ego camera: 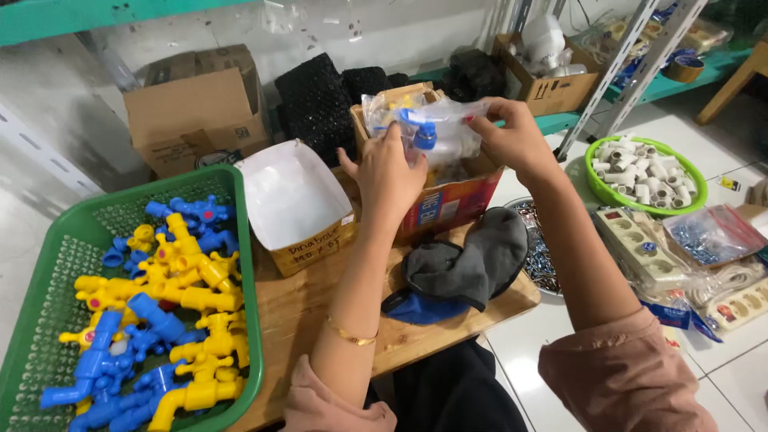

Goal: The person takes a plastic faucet out of a cardboard box, slides a white plastic ring onto the base, wipes the faucet with a blue cloth, and places it into a small clear plastic bag.

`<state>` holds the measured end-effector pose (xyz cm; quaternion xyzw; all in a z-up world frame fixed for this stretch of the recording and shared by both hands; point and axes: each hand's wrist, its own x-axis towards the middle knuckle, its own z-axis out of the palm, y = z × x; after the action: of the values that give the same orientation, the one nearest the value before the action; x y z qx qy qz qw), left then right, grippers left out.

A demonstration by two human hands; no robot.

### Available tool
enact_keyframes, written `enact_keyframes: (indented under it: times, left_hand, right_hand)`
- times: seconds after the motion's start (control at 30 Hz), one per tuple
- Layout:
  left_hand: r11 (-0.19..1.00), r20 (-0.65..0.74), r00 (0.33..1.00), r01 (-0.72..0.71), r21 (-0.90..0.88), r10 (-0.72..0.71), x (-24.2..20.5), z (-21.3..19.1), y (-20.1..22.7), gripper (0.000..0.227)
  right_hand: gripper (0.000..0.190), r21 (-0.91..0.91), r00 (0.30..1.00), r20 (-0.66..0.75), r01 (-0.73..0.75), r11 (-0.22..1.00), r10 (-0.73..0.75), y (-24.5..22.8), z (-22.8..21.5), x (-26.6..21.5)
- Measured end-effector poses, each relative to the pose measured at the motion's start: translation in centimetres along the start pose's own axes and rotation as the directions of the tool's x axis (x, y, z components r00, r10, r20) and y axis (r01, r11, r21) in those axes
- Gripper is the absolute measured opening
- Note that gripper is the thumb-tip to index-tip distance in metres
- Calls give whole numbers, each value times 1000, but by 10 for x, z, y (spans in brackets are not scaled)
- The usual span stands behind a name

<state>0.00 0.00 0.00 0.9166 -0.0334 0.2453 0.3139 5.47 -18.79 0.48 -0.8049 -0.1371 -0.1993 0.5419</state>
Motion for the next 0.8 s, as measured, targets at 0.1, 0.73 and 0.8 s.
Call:
enact_keyframes:
  times: [0.1, 0.73, 0.8]
  left_hand:
    - [990, 9, 999, 33, 139, -34, 14, 29, -20, 39]
    - [991, -133, 987, 105, 81, -93, 1, 19, -18, 28]
    - [995, -174, 980, 102, 21, -97, 1, 15, -15, 38]
  right_hand:
    - [19, -280, 999, -20, -39, 959, 35, 37, -1, 16]
    - [26, -602, 995, 87, 86, 794, -42, 73, 12, 22]
    - [25, -676, 998, 45, 65, 734, -47, 59, 13, 16]
